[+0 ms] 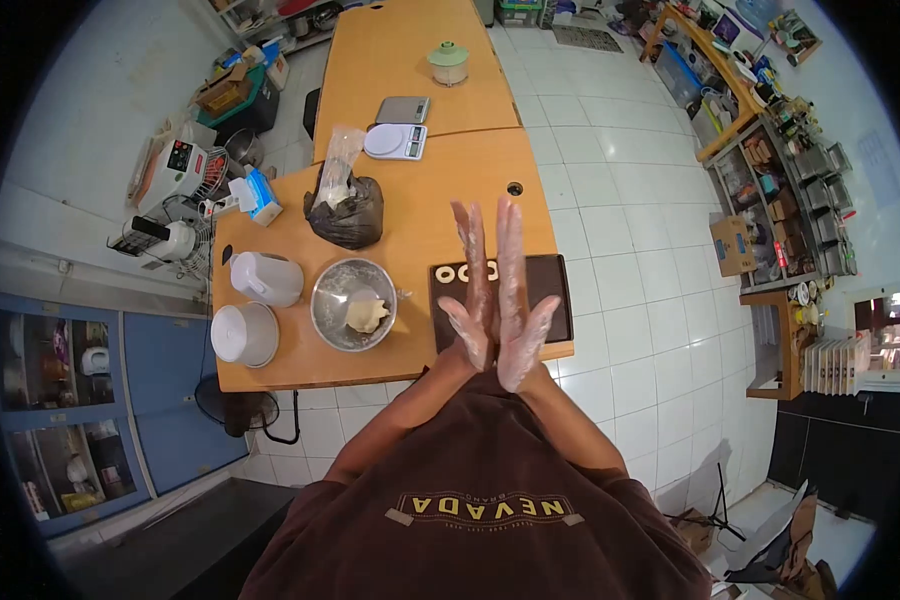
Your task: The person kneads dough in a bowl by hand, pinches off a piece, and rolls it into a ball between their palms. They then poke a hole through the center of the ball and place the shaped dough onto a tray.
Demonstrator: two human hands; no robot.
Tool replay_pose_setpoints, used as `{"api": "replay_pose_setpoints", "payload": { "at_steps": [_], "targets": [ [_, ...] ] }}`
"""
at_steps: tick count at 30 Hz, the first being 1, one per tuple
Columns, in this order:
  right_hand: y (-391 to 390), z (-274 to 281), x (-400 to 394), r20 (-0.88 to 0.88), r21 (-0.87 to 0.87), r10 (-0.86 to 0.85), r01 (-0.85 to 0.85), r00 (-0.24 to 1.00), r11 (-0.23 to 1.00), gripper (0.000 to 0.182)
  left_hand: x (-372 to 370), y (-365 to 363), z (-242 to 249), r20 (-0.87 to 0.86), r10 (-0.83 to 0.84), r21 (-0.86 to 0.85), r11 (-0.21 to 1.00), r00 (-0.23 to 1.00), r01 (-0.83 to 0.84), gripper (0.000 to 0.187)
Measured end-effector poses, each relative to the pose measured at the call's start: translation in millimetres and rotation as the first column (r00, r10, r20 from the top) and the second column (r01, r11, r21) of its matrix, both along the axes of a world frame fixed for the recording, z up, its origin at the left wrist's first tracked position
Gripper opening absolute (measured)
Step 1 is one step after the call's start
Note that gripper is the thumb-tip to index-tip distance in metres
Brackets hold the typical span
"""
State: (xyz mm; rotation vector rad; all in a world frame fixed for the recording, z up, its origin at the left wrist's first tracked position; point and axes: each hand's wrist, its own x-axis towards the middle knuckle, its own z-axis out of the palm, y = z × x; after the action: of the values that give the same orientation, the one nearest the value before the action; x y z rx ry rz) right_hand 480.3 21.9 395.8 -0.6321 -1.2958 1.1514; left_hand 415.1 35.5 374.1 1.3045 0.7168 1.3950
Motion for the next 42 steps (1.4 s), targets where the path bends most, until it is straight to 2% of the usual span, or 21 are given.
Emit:
{"api": "replay_pose_setpoints", "payload": {
  "at_steps": [1,3,5,8,12,13,16,18,20,21,24,27,29,31,33,36,37,40,42],
  "targets": [
    [0.8,8.7,-11.1,-0.126,-0.001,0.016,-0.016,0.992,1.000,0.098,-5.9,-1.4,0.2,-0.011,-0.017,0.030,0.999,1.000,0.018,0.112],
    [5.3,13.0,-25.0,-0.137,0.010,-0.023,0.024,0.990,1.000,0.097,-19.8,-4.3,6.9,0.000,-0.057,0.081,0.995,0.998,0.057,0.112],
    [13.4,11.5,-28.3,0.094,0.044,-0.132,0.128,0.987,0.991,0.103,-33.4,-5.2,17.2,0.051,-0.077,0.120,0.990,0.996,0.071,0.113],
    [12.4,6.0,-46.3,0.193,0.074,-0.124,0.112,0.973,0.991,0.103,-55.5,2.7,31.9,0.151,-0.054,0.125,0.992,0.987,0.035,0.113],
    [2.4,-16.0,-69.9,0.289,0.147,-0.115,0.075,0.950,0.986,0.098,-89.6,32.4,24.0,0.183,0.086,-0.082,0.994,0.979,-0.072,0.110],
    [0.4,-17.2,-79.1,0.285,0.149,-0.120,0.080,0.951,0.986,0.098,-96.2,38.5,20.7,0.347,0.014,-0.080,0.997,0.938,0.015,0.108],
    [8.8,-30.3,-99.7,0.253,0.109,-0.118,0.093,0.960,0.990,0.099,-108.6,31.9,6.4,0.099,-0.006,-0.035,0.999,0.995,0.010,0.113],
    [19.0,-28.4,-108.9,0.144,0.124,-0.097,0.079,0.985,0.989,0.099,-112.5,24.5,-2.7,-0.067,-0.012,-0.008,1.000,0.998,0.011,0.116],
    [29.0,-21.1,-112.6,0.131,0.205,-0.131,0.103,0.983,0.973,0.101,-118.0,21.7,-3.7,-0.106,-0.024,0.023,0.999,0.994,0.026,0.117],
    [34.2,-16.1,-109.2,0.167,0.280,-0.181,0.129,0.969,0.951,0.104,-120.4,20.9,-1.3,-0.065,-0.036,0.044,0.998,0.997,0.039,0.116],
    [41.5,-13.0,-103.9,0.279,0.334,-0.258,0.159,0.925,0.929,0.105,-124.0,20.9,11.2,0.062,-0.088,0.111,0.991,0.994,0.081,0.114],
    [39.9,-24.0,-108.6,0.347,0.249,-0.225,0.142,0.911,0.958,0.101,-127.3,25.5,12.4,0.184,-0.121,0.108,0.989,0.976,0.102,0.113],
    [38.9,-31.0,-112.5,0.385,0.192,-0.199,0.133,0.901,0.972,0.098,-133.8,44.8,8.8,0.252,-0.098,0.015,0.995,0.963,0.097,0.114],
    [30.6,-30.0,-116.7,0.391,0.196,-0.211,0.143,0.896,0.970,0.096,-140.2,58.5,-1.7,0.303,-0.104,-0.124,0.981,0.947,0.147,0.114],
    [24.2,-30.4,-122.4,0.359,0.211,-0.222,0.153,0.906,0.966,0.095,-138.4,69.9,-13.9,0.356,-0.117,-0.186,0.963,0.927,0.193,0.112],
    [24.3,-22.1,-126.2,0.302,0.133,-0.173,0.138,0.937,0.981,0.093,-125.2,48.6,-15.5,0.266,-0.129,-0.171,0.969,0.955,0.179,0.111],
    [28.0,-16.2,-128.8,0.191,0.085,-0.114,0.099,0.975,0.991,0.097,-122.9,43.5,-21.4,0.225,-0.141,-0.121,0.978,0.964,0.171,0.113],
    [37.3,-3.2,-128.1,0.260,0.085,-0.242,0.227,0.935,0.970,0.101,-122.1,32.7,-36.7,0.108,-0.165,0.038,0.986,0.980,0.161,0.115],
    [39.7,-6.0,-112.8,0.307,0.118,-0.226,0.199,0.924,0.973,0.094,-123.6,25.7,-26.4,0.128,-0.181,0.093,0.981,0.975,0.170,0.113]
  ]
}}
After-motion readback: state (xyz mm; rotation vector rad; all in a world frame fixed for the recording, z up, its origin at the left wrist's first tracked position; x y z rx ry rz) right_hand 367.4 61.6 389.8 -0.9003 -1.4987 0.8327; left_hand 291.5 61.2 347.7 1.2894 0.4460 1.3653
